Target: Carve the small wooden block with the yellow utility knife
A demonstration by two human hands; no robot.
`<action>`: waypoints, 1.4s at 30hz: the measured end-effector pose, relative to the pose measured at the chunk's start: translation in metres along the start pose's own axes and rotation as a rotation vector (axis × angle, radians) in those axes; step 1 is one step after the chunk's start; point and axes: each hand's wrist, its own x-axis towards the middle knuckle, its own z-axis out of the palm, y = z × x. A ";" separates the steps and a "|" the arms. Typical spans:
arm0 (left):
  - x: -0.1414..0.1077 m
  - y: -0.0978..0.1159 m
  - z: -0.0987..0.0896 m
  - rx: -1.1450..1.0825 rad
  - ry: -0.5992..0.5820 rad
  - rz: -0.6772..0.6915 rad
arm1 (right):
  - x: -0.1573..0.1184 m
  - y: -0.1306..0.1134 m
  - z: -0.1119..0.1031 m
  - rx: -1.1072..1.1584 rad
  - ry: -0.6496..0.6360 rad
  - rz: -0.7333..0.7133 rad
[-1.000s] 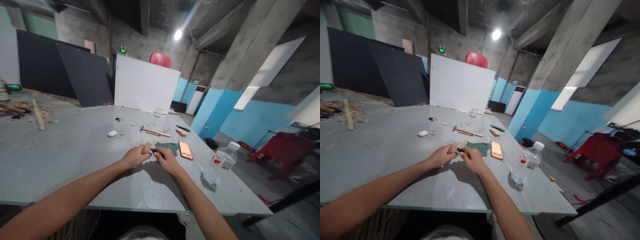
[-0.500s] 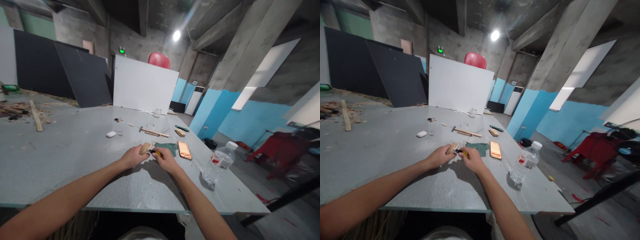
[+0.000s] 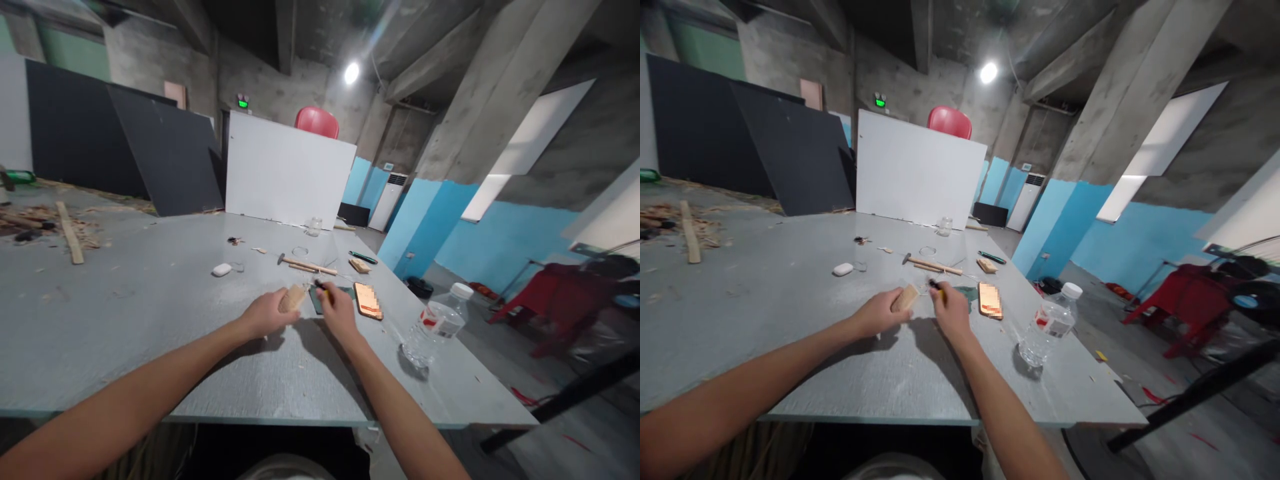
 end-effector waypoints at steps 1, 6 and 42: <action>-0.004 0.004 0.001 0.057 -0.045 0.059 | 0.004 0.007 -0.004 0.005 0.061 0.042; -0.019 0.026 0.006 0.263 -0.267 0.289 | 0.021 0.041 -0.027 0.002 0.208 0.136; 0.007 -0.010 0.011 -0.334 0.012 -0.089 | -0.004 -0.004 0.003 0.058 -0.370 -0.143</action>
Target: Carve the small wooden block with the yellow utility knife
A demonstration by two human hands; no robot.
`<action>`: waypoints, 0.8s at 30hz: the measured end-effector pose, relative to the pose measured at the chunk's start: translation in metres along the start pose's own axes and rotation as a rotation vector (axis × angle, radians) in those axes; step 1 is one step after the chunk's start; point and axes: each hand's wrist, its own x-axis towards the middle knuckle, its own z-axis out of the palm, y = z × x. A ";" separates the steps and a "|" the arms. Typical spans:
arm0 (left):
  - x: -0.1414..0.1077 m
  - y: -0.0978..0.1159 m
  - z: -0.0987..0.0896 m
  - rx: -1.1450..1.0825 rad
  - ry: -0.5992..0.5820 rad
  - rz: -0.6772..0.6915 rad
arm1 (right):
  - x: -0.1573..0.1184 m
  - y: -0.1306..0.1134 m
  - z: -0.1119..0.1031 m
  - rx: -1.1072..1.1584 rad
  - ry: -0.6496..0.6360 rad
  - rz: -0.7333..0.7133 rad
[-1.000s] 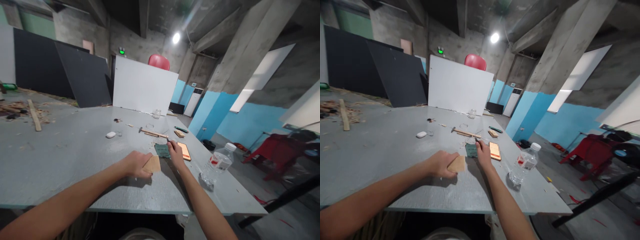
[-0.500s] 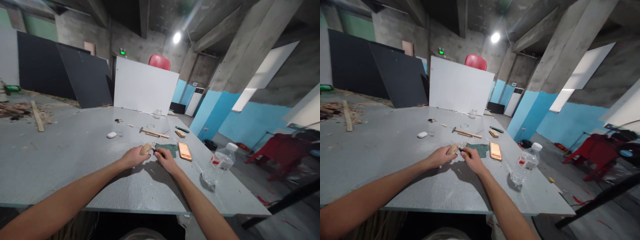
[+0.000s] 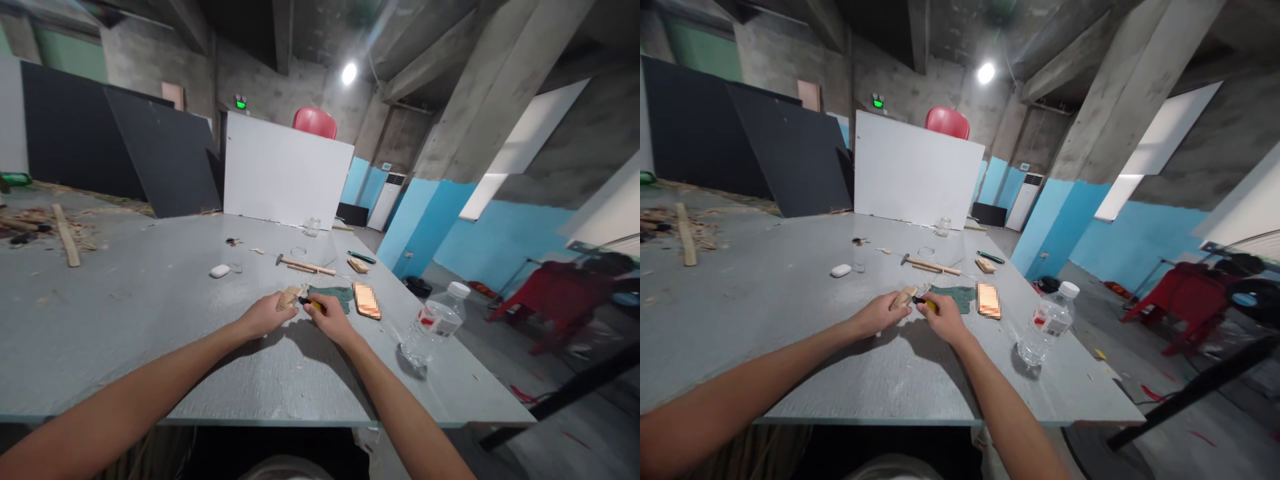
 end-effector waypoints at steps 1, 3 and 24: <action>0.000 0.000 0.000 -0.006 0.005 0.000 | 0.000 -0.001 -0.001 -0.020 0.017 0.011; 0.001 0.001 0.000 -0.015 0.016 -0.008 | -0.001 -0.003 -0.001 -0.060 0.052 0.032; -0.025 0.033 0.002 0.406 -0.261 0.268 | 0.007 0.056 -0.039 0.235 0.535 0.341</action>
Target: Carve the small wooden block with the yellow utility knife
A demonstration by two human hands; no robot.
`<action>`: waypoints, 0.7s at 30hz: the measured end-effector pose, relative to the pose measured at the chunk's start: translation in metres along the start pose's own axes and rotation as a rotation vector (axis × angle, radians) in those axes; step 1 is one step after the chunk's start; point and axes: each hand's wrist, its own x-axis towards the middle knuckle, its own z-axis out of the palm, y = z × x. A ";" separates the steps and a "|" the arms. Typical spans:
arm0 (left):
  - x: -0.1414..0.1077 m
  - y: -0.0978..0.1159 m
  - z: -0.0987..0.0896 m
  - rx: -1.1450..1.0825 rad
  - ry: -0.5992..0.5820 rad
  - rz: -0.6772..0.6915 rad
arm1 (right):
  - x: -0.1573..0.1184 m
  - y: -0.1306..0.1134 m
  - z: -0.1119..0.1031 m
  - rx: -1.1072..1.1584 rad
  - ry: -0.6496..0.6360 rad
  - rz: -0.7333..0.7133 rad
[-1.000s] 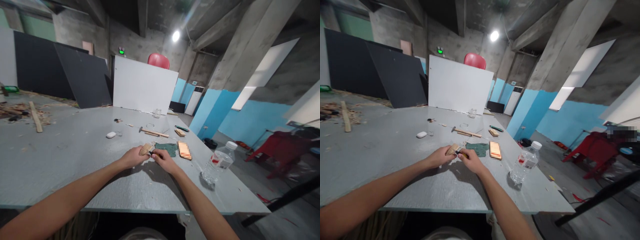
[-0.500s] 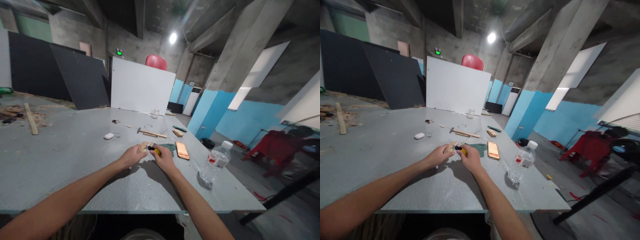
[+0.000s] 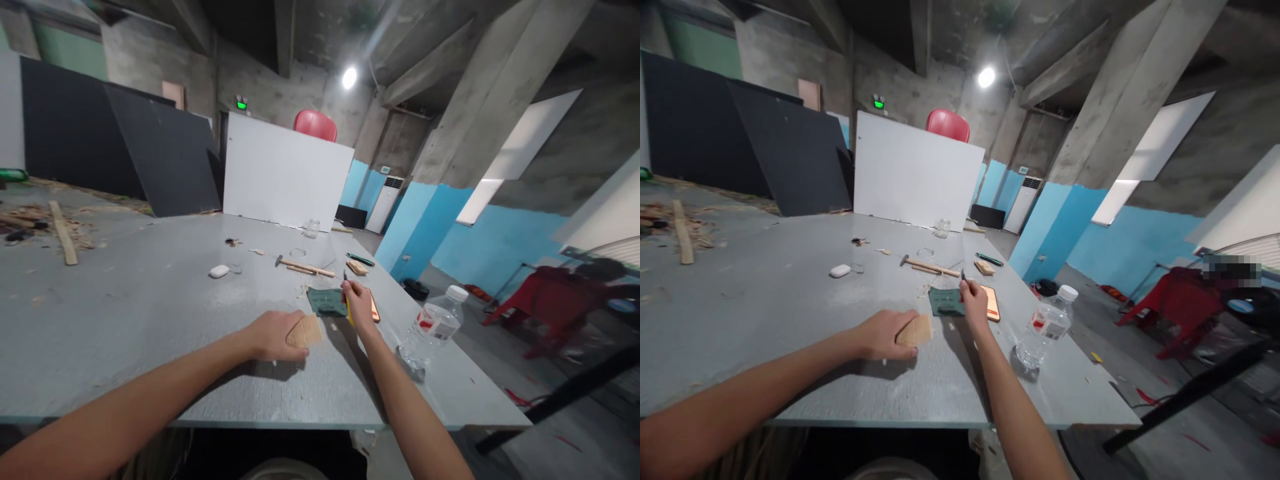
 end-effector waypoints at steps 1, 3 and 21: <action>0.001 -0.006 0.000 -0.048 0.044 -0.020 | -0.005 -0.004 0.007 0.028 -0.060 -0.005; 0.004 -0.017 0.000 -0.174 0.152 -0.068 | -0.015 -0.014 0.019 0.084 -0.173 -0.014; 0.008 -0.013 0.017 -0.954 -0.106 0.057 | -0.042 -0.039 0.040 0.421 -0.329 0.131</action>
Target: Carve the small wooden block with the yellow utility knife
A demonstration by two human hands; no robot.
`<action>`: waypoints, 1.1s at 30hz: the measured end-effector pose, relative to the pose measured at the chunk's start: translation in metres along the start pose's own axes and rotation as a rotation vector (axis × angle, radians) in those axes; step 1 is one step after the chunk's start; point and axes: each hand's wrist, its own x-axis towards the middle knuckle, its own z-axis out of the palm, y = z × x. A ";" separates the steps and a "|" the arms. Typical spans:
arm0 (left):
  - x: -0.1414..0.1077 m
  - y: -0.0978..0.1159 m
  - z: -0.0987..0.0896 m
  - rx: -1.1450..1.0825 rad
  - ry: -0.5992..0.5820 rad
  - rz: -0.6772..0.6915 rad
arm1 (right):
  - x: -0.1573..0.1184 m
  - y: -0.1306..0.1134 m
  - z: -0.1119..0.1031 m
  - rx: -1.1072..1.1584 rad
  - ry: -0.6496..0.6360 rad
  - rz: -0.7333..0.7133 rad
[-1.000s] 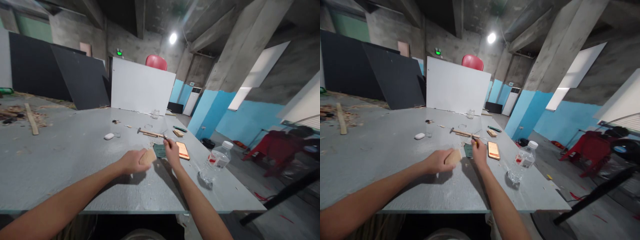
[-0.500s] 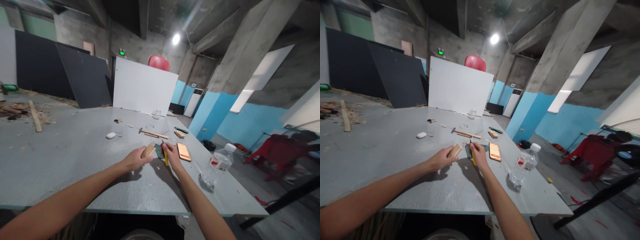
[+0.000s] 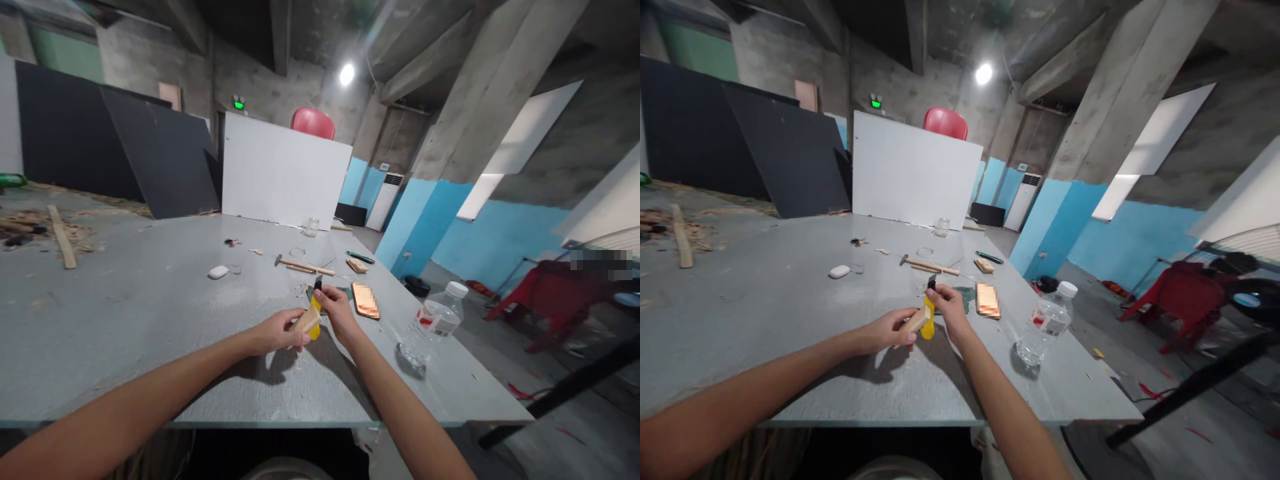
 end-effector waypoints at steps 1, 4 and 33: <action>0.001 -0.001 0.000 0.000 0.008 -0.002 | 0.001 0.000 -0.001 0.015 -0.007 0.010; 0.002 -0.001 0.000 -0.005 0.053 -0.003 | 0.004 0.001 -0.007 0.050 -0.028 0.037; 0.009 -0.007 -0.002 -0.030 0.284 0.069 | 0.028 0.038 -0.117 -1.172 0.517 0.461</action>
